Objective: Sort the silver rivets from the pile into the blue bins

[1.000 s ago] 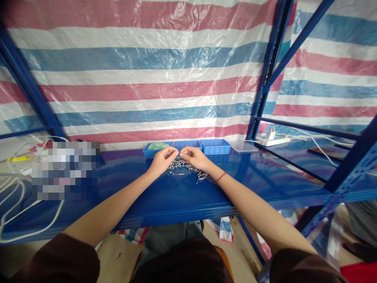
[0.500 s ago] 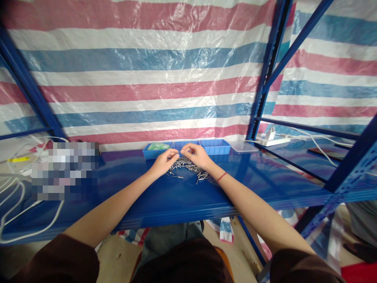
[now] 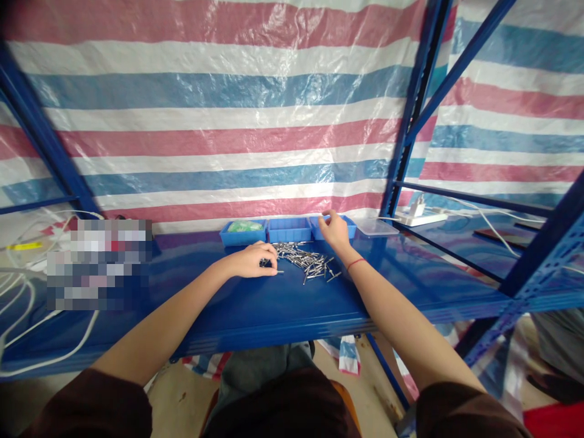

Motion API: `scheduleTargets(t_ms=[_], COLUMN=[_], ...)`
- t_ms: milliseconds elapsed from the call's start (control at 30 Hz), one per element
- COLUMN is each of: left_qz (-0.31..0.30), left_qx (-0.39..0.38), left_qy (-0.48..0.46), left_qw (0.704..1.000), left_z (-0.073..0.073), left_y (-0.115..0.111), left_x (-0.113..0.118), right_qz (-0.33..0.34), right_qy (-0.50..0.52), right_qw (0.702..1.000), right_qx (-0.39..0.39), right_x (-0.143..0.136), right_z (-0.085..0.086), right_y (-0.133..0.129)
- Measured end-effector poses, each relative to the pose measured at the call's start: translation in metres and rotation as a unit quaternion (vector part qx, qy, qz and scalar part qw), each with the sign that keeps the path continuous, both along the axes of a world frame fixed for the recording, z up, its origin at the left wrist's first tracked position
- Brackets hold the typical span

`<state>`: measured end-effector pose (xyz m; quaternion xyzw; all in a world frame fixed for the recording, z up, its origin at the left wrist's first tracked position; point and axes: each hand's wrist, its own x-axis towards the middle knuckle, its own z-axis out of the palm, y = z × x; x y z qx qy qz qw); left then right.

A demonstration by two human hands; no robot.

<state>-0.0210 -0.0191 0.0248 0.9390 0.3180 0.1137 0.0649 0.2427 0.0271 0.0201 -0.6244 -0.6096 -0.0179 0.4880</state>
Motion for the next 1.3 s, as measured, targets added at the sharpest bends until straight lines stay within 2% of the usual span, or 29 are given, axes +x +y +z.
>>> scheduleTargets(t_ms=[67, 100, 167, 233, 300, 433, 600, 767, 1033, 1300], left_qz=[-0.012, -0.019, -0.019, 0.008, 0.035, 0.046, 0.103, 0.088, 0.069, 0.093], left_qx=[0.019, 0.033, 0.059, 0.076, 0.087, 0.073, -0.024, -0.064, -0.057, -0.062], left_qy=[-0.007, -0.018, -0.054, -0.096, -0.133, -0.224, -0.399, -0.469, -0.465, -0.450], left_qw=[1.000, 0.999, 0.997, 0.992, 0.987, 0.971, 0.911, 0.876, 0.881, 0.886], left_z=[-0.003, -0.004, -0.006, -0.005, -0.003, -0.004, -0.015, -0.020, -0.017, -0.013], left_y=[0.001, 0.001, 0.002, 0.001, 0.000, 0.002, 0.010, 0.016, 0.013, 0.009], left_x=[0.004, 0.006, 0.010, 0.013, 0.013, 0.014, 0.021, 0.023, 0.022, 0.021], right_qz=[0.131, 0.210, 0.351, 0.435, 0.469, 0.476, 0.491, 0.495, 0.480, 0.437], right_qy=[-0.027, -0.037, -0.043, -0.026, -0.005, 0.006, 0.042, 0.077, 0.075, 0.125], right_qw=[0.991, 0.976, 0.925, 0.872, 0.844, 0.841, 0.841, 0.843, 0.851, 0.886], right_qx=[-0.021, -0.051, -0.138, -0.223, -0.261, -0.258, -0.222, -0.198, -0.197, -0.090], right_x=[-0.015, -0.021, -0.032, -0.039, -0.043, -0.049, -0.054, -0.057, -0.060, -0.062], right_z=[0.003, 0.004, 0.005, 0.003, 0.002, 0.002, 0.002, 0.002, 0.004, 0.003], right_y=[-0.007, -0.011, -0.018, -0.025, -0.030, -0.035, -0.035, -0.035, -0.040, -0.034])
